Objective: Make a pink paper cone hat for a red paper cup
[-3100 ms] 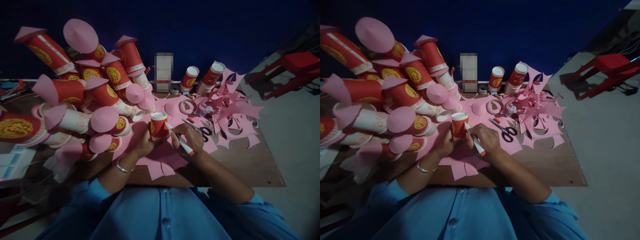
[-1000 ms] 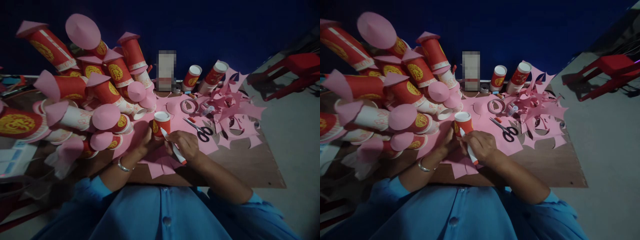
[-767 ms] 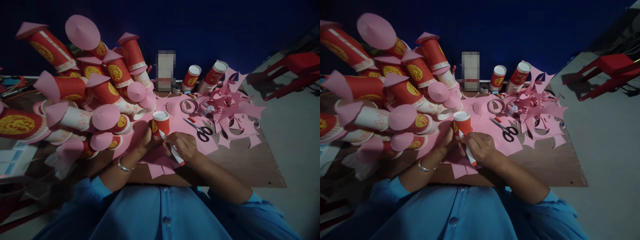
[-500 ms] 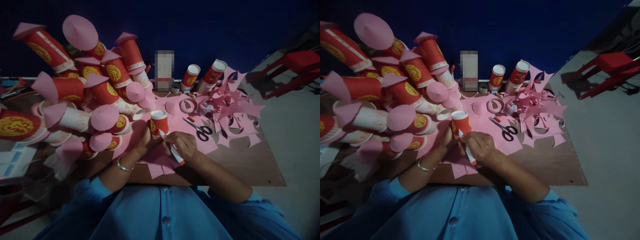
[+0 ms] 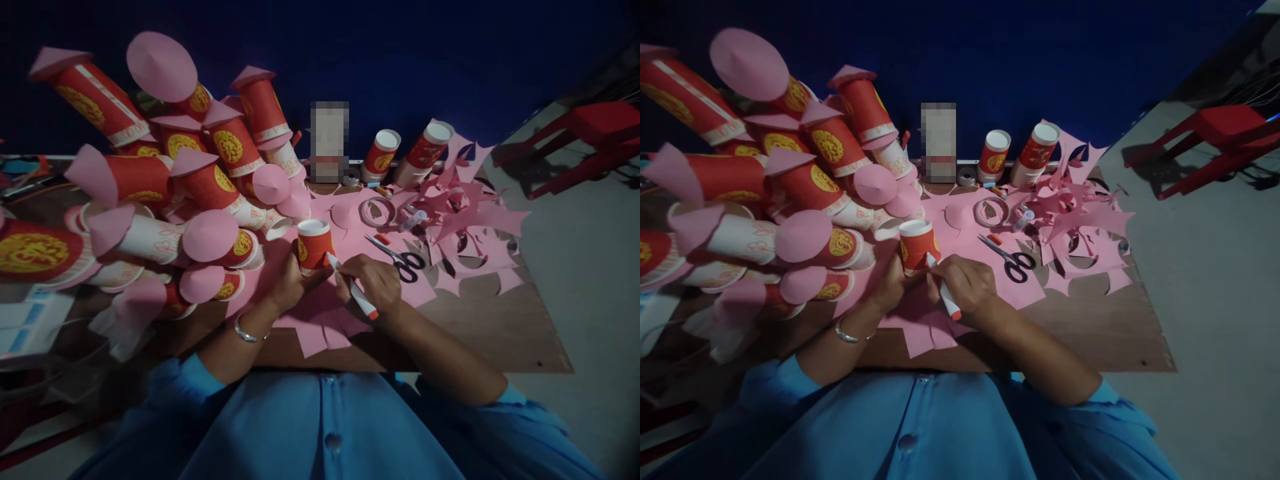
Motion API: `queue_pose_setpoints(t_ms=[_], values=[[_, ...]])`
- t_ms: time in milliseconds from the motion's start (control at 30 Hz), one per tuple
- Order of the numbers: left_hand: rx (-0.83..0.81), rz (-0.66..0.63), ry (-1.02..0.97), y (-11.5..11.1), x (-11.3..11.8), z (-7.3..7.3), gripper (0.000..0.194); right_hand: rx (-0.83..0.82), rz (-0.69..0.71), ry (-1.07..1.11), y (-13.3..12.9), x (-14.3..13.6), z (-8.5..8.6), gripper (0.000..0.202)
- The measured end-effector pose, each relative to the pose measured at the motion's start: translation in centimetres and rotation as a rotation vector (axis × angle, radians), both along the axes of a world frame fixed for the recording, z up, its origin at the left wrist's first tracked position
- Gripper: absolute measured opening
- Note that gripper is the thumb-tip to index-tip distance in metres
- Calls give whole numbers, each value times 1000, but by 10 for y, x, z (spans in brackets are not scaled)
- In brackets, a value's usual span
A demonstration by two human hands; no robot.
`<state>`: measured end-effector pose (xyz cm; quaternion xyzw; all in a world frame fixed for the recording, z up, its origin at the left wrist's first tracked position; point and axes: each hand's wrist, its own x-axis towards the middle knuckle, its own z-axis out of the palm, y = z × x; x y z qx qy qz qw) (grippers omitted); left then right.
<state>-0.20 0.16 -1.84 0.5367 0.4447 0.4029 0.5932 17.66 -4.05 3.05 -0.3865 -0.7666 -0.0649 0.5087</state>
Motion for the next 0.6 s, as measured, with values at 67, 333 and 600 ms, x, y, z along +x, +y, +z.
queue_pose_setpoints(t_ms=[67, 333, 600], values=[[-8, 9, -24, 0, 1, 1, 68, -2, -13, 0, 0, 1, 0, 9], [-6, 39, 40, 0, 3, 5, 63, -27, -33, 4, 2, 3, 1, 8], [46, -5, 40, 3, 1, -2, 68, 38, -9, 19, 0, 4, 5, 11]])
